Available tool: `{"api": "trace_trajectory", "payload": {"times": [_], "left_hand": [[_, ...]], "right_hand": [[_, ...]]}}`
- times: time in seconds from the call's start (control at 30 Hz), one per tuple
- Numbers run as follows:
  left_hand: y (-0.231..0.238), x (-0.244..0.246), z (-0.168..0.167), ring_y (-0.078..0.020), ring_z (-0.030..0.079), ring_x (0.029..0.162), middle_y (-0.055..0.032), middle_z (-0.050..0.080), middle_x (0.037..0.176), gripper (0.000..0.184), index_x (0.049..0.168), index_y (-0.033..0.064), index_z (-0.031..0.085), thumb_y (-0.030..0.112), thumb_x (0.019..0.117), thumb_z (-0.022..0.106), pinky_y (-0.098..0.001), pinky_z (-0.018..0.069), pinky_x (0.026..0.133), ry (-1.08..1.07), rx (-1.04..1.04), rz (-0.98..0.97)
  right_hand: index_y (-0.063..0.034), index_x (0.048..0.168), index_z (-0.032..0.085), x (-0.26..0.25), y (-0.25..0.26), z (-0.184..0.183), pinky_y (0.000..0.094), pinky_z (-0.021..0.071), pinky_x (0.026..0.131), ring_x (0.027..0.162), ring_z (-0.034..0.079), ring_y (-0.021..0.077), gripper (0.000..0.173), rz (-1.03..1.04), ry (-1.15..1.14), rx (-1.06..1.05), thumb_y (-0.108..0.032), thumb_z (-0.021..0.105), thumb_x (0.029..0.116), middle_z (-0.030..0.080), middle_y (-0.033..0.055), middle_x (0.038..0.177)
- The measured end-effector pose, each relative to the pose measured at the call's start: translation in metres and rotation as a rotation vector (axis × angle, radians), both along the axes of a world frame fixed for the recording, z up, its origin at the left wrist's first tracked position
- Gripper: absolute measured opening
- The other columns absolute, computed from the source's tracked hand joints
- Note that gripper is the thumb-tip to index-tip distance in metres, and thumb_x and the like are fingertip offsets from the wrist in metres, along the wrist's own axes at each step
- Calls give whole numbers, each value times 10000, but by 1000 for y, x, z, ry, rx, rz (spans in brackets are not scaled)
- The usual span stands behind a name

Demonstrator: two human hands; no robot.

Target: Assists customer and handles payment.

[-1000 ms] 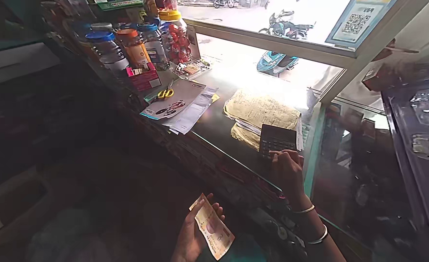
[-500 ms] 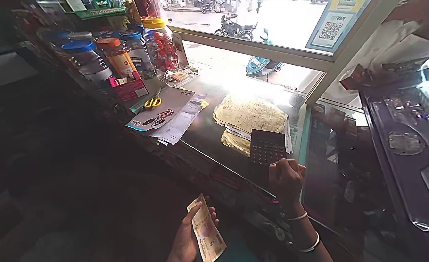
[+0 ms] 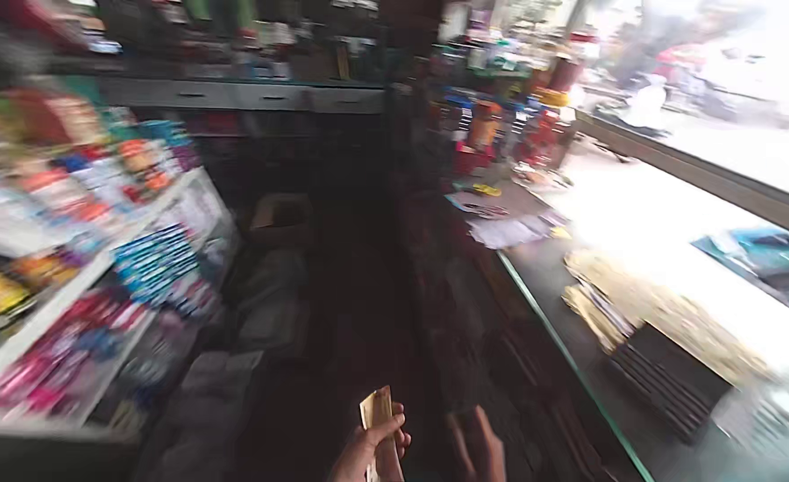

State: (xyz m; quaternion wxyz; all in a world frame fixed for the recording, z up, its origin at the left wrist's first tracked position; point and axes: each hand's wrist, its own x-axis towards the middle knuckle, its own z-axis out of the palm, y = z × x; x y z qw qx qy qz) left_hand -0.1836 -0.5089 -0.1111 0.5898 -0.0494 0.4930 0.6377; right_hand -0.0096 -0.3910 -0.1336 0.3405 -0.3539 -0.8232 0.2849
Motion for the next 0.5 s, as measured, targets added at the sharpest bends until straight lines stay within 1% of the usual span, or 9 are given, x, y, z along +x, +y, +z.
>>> {"api": "trace_trajectory", "payload": {"times": [0.07,0.1,0.13,0.17,0.2,0.27,0.37,0.43,0.5], "left_hand": [[-53,1,-10,-127,718,822,-64,752,933,172,1155,11,628,88,1006,589,-284,585,749,101,-34,115],[-80,-2,-14,-102,703,858,-52,753,998,164,1140,22,637,96,1000,594,-270,569,763,163,-37,156],[-105,-6,-16,-84,683,879,-43,738,1036,159,1127,26,651,88,988,605,-258,557,776,216,-50,210],[-132,-12,-17,-87,677,940,-50,727,1088,190,1155,18,648,70,974,618,-267,555,833,251,-57,276],[-160,-19,-21,-87,671,985,-56,718,1130,269,1223,3,637,55,960,631,-268,547,869,281,-60,342],[-218,-36,-30,-79,649,1016,-34,695,1124,353,1286,7,587,62,940,635,-266,533,896,351,-56,458],[-305,-54,-45,-84,627,1104,-45,682,1173,339,1272,-11,590,69,944,620,-283,504,990,371,-71,669],[-360,-63,-51,-93,602,1133,-75,657,1231,353,1302,-32,573,84,969,591,-294,483,1006,318,-89,774],[-419,-76,-57,-107,626,1111,-92,657,1231,392,1354,-25,524,116,993,581,-308,514,989,244,-98,875]], "right_hand": [[78,1172,628,-36,-51,-22,410,597,808,865,718,206,368,355,-51,-355,-236,668,983,724,158,959],[80,1256,589,-54,-76,-32,410,593,882,950,725,197,444,507,-73,-506,-276,659,1000,731,168,1041],[89,1323,535,-72,-101,-40,402,582,933,1014,719,192,505,622,-83,-617,-282,656,1002,719,184,1107],[84,1356,506,-89,-126,-46,392,576,941,1029,711,182,527,697,-99,-695,-276,657,1003,709,185,1130],[81,1345,523,-105,-148,-49,391,577,926,1007,711,177,509,762,-130,-727,-267,662,1000,716,176,1111],[56,1255,623,-139,-193,-48,420,590,882,941,726,183,417,916,-240,-694,-265,666,993,744,147,1027],[33,1089,695,-192,-270,-45,415,585,764,788,705,179,309,1149,-358,-570,-257,676,981,727,119,870],[17,1054,730,-227,-326,-48,436,590,788,807,720,200,278,1248,-421,-517,-242,704,956,741,127,876],[24,1053,736,-261,-386,-59,418,596,827,843,727,187,227,1288,-424,-578,-166,706,932,750,123,905]]}}
